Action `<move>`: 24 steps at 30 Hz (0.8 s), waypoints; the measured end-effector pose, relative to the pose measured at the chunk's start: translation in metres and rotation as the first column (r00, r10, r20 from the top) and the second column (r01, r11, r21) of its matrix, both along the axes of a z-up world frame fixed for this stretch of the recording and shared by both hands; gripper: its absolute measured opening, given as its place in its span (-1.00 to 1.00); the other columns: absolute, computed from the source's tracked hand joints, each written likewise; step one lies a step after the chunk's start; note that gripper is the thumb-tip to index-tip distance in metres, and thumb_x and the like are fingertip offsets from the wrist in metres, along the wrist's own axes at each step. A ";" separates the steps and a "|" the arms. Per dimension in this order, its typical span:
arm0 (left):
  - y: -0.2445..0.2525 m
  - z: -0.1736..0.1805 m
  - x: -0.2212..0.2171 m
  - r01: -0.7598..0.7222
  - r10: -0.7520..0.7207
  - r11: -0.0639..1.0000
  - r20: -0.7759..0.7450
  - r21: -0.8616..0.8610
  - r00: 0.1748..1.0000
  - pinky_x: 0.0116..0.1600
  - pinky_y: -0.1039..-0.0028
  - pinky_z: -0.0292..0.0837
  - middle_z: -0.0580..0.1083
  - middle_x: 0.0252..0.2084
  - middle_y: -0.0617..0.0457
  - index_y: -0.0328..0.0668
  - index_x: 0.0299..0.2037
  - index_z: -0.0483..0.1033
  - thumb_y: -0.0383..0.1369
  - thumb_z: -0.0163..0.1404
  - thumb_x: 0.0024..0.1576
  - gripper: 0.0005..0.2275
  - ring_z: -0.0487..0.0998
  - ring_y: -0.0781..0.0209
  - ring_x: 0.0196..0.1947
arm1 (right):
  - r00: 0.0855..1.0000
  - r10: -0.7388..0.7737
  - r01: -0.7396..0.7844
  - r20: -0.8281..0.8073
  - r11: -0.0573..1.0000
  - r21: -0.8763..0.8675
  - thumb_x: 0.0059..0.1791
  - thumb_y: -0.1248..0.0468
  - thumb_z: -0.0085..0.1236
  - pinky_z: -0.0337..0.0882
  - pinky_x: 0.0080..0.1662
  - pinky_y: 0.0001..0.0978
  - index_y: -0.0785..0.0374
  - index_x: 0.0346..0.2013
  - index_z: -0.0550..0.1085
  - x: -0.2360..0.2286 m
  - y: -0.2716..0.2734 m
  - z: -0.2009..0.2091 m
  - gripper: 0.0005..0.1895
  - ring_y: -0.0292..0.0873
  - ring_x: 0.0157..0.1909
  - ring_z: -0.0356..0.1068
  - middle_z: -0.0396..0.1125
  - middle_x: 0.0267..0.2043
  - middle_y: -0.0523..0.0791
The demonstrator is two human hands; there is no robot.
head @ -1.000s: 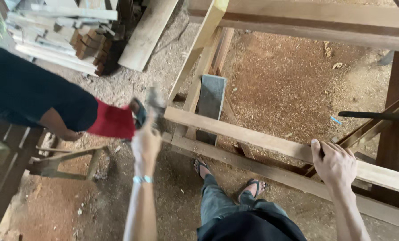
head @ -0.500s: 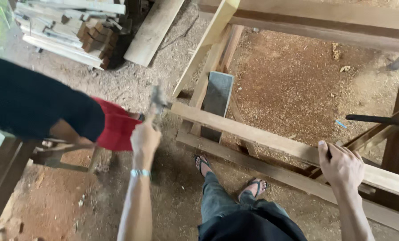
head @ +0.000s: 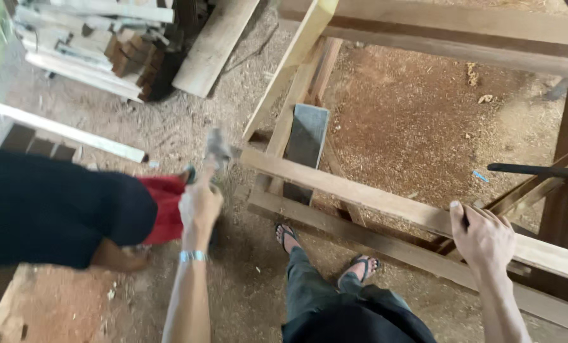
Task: The person uses a hand scraper to shave and smooth the edges and surfaces of a wooden beam, repeatedly sliding the tool across the grain while another person stands nearby.
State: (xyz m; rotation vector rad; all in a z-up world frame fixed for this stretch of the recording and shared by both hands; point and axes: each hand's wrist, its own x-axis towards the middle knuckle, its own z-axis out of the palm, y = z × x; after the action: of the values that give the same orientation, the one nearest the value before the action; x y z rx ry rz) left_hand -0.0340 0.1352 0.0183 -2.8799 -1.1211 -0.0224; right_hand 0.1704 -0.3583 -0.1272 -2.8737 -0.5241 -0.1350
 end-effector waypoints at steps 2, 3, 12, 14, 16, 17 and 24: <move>-0.033 -0.008 0.006 -0.084 0.056 0.946 -0.095 -0.313 0.994 -0.65 0.45 0.25 0.39 -0.68 0.08 0.42 0.43 0.16 -0.35 -0.04 0.20 -0.44 0.29 0.30 -0.77 | 1.000 -0.021 0.021 0.012 1.000 -0.010 0.26 -0.08 -0.20 0.44 0.05 -0.20 0.12 -0.32 0.61 -0.003 -0.008 0.000 -0.46 -0.08 -0.22 0.52 0.51 -0.36 -0.09; -0.053 -0.015 0.007 -0.040 -0.007 0.939 -0.135 -0.343 0.991 -0.65 0.48 0.25 0.39 -0.69 0.09 0.44 0.42 0.17 -0.35 -0.06 0.22 -0.46 0.29 0.32 -0.77 | 1.000 -0.025 0.025 -0.014 0.999 -0.026 0.28 -0.09 -0.21 0.44 0.04 -0.23 0.14 -0.35 0.60 -0.004 -0.010 0.000 -0.43 -0.09 -0.24 0.52 0.51 -0.37 -0.09; -0.006 0.020 0.032 -0.193 0.113 0.957 -0.333 -0.216 0.936 -0.65 0.53 0.16 0.34 -0.65 0.12 0.52 0.43 0.14 -0.32 0.03 0.18 -0.40 0.31 0.32 -0.70 | 0.999 0.009 -0.009 -0.034 1.000 -0.001 0.24 -0.09 -0.22 0.44 0.07 -0.19 0.13 -0.24 0.63 -0.004 -0.009 0.003 -0.47 -0.07 -0.20 0.53 0.53 -0.29 -0.06; -0.005 0.026 0.035 -0.147 0.097 0.929 -0.160 -0.338 0.982 -0.68 0.48 0.20 0.38 -0.60 0.29 0.52 0.44 0.06 -0.40 -0.02 0.12 -0.32 0.30 0.28 -0.73 | 0.999 0.025 -0.028 0.047 0.998 0.052 0.24 -0.08 -0.22 0.43 0.08 -0.16 0.13 -0.21 0.63 0.000 -0.002 0.005 -0.49 -0.06 -0.16 0.53 0.53 -0.25 -0.06; -0.025 0.024 0.041 -0.050 0.005 0.956 -0.152 -0.290 0.988 -0.67 0.46 0.26 0.40 -0.61 0.20 0.53 0.46 0.03 -0.43 -0.05 0.10 -0.29 0.32 0.25 -0.73 | 0.997 0.005 -0.012 0.081 0.996 0.086 0.24 -0.07 -0.22 0.41 0.09 -0.17 0.12 -0.24 0.62 -0.002 0.000 0.006 -0.49 -0.06 -0.15 0.52 0.53 -0.23 -0.07; -0.048 0.017 0.040 0.017 -0.066 0.980 -0.244 -0.200 0.967 -0.64 0.45 0.30 0.40 -0.65 0.03 0.54 0.49 0.04 -0.43 -0.06 0.12 -0.29 0.34 0.24 -0.72 | 0.999 0.000 -0.002 0.036 0.998 0.064 0.25 -0.07 -0.23 0.42 0.08 -0.19 0.13 -0.25 0.61 -0.005 -0.003 0.006 -0.48 -0.07 -0.18 0.52 0.53 -0.25 -0.07; -0.071 0.017 0.043 -0.138 0.033 0.860 -0.215 -0.491 0.976 -0.62 0.48 0.07 0.43 -0.59 0.22 0.56 0.31 0.36 -0.16 -0.23 0.40 -0.69 0.18 0.30 -0.74 | 0.997 0.000 0.000 -0.082 1.000 0.006 0.24 -0.07 -0.22 0.42 0.05 -0.22 0.15 -0.35 0.59 -0.003 -0.005 0.009 -0.45 -0.13 -0.31 0.49 0.50 -0.38 -0.11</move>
State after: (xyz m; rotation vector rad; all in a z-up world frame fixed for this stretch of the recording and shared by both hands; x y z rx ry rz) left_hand 0.0093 0.0638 0.0348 -3.1552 -1.3864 0.6487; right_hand 0.1670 -0.3631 -0.1183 -2.8587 -0.5068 -0.0189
